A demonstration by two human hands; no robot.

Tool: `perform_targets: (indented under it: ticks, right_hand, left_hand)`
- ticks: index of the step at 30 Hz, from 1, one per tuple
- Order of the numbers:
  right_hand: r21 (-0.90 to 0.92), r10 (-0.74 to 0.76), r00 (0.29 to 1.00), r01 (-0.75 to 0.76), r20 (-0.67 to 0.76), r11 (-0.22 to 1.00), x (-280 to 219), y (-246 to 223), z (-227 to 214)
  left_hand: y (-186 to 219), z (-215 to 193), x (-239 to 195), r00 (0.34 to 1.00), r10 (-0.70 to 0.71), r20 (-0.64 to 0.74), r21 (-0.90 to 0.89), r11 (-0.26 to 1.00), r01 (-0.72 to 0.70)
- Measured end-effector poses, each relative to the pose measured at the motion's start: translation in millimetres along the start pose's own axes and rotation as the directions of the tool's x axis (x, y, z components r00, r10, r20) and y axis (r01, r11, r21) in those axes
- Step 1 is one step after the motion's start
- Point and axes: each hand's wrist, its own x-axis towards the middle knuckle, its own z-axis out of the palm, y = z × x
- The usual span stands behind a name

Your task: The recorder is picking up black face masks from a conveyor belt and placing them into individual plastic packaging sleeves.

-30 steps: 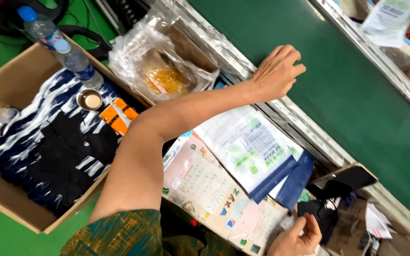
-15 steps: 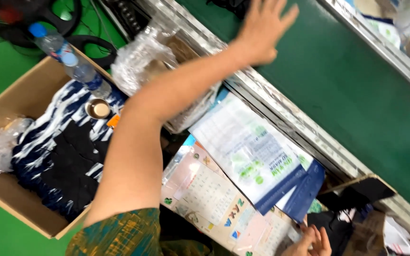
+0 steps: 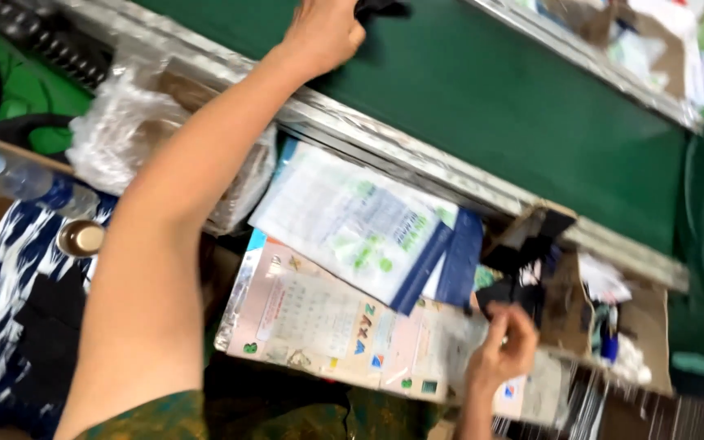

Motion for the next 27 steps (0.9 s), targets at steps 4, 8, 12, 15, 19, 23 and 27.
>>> perform_targets:
  ticks: [4,8,12,15,19,23,27]
  right_hand:
    - [0.183,-0.208,0.947,0.165,0.245,0.969,73.3,-67.5,1.0]
    - [0.356,-0.194,0.792,-0.032,0.579,0.934,137.7,-123.8,6.2]
    - [0.217,0.001,0.770,-0.182,0.639,0.959,121.2,-142.1,-26.4]
    - [0.197,0.153,0.796,-0.323,0.585,0.926,98.5,-136.9,-73.4]
    - [0.254,0.145,0.925,-0.243,0.350,0.936,67.0,-93.7,-122.7]
    - [-0.221,-0.033,0.999,0.036,0.018,0.975,54.2,-77.7,-132.0]
    - [0.618,0.241,0.954,-0.082,-0.178,0.782,29.8,-80.0,-84.3]
  left_hand:
    - [142.3,-67.6,-30.0,0.969,-0.012,0.248,-0.662,0.728,0.179]
    - [249.5,-82.0,-85.7,0.884,0.209,0.419,-0.887,0.303,0.349]
    - [294.6,-75.3,-125.8,0.902,0.262,0.344,-0.922,0.274,0.273]
    - [301.7,-96.7,-133.7,0.846,0.244,0.473,-0.866,0.303,0.397]
    - [320.1,-85.9,-165.3,0.761,-0.007,0.649,-0.757,0.092,0.647]
    - [361.2,-62.2,-203.2,0.710,0.085,0.699,-0.715,0.057,0.697]
    - [386.9,-19.4,-228.6,0.862,0.269,0.430,-0.864,-0.155,0.479]
